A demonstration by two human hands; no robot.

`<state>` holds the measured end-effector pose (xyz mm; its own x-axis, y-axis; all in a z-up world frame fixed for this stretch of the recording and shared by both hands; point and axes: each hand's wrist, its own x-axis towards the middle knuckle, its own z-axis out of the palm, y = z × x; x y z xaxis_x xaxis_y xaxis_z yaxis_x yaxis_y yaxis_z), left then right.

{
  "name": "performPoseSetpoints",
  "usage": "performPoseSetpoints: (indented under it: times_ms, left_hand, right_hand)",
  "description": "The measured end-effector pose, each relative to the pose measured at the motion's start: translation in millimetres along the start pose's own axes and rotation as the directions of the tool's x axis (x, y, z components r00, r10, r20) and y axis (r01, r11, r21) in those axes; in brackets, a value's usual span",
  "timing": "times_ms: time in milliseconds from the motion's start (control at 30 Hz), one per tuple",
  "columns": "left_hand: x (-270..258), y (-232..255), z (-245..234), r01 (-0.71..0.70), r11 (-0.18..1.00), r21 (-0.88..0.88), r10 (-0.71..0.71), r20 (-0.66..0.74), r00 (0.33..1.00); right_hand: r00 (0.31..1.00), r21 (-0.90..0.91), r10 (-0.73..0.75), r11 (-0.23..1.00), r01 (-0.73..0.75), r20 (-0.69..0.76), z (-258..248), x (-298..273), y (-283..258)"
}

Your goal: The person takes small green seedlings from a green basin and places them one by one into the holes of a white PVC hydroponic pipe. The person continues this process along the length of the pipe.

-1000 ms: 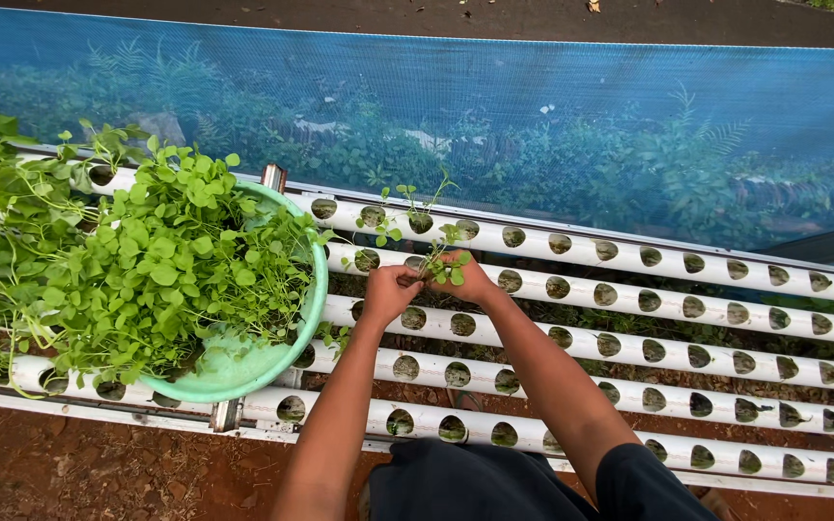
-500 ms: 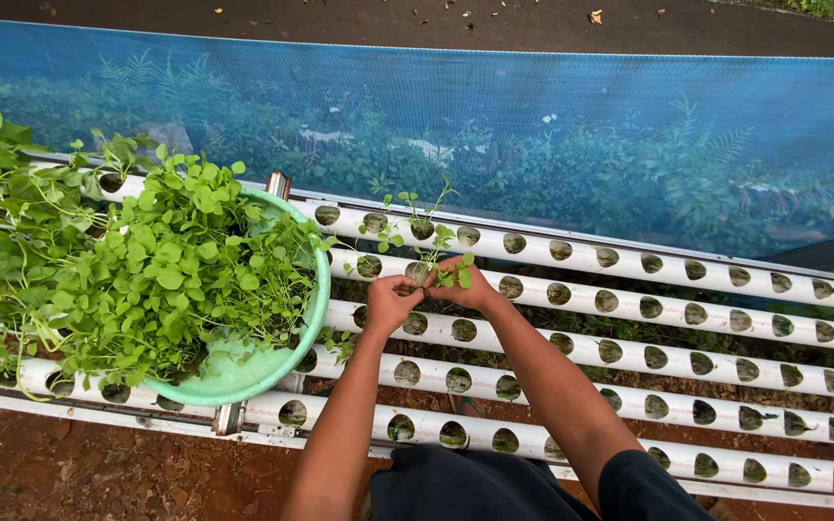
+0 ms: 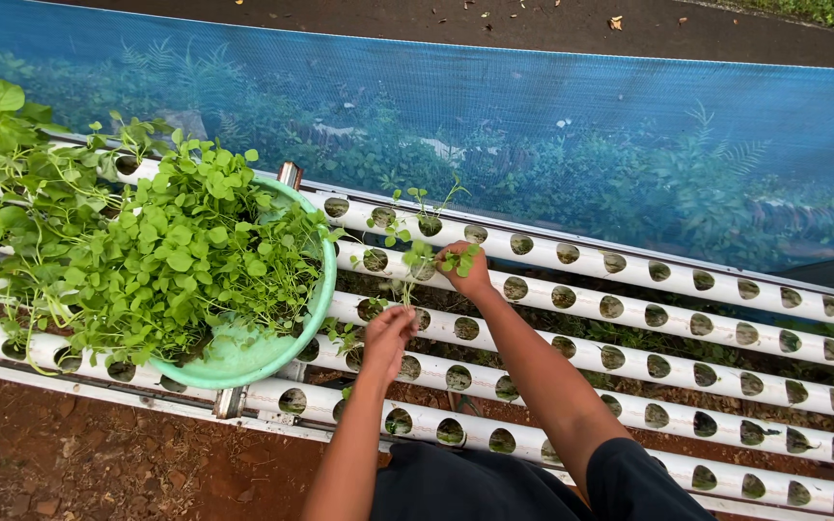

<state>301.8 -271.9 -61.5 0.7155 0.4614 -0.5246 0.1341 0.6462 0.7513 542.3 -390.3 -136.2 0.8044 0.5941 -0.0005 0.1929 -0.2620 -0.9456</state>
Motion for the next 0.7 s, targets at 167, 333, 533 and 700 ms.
performPoseSetpoints:
  times_ms: [167,333,533,700]
  left_hand:
    - [-21,-10,-10,0.217,0.955,-0.203,-0.191,0.141,0.971]
    - [-28,-8,-10,0.182,0.978,0.105,-0.199,0.185,0.962]
    - [-20,10,-5,-0.145,0.901,0.410,0.079,0.173,0.982]
    - [7,-21,-11,-0.364,0.578,0.730,0.361,0.172,0.917]
  right_hand:
    - [0.987,0.015,0.085,0.996,-0.084,-0.136,-4,8,22]
    - [0.974,-0.111,0.061,0.990,-0.087,-0.216,-22,14,29]
    - [0.798,0.022,0.311,0.936,-0.351,-0.516,-36,22,45]
    - [0.922,0.147,0.378,0.920,-0.364,-0.085,-8,0,-11]
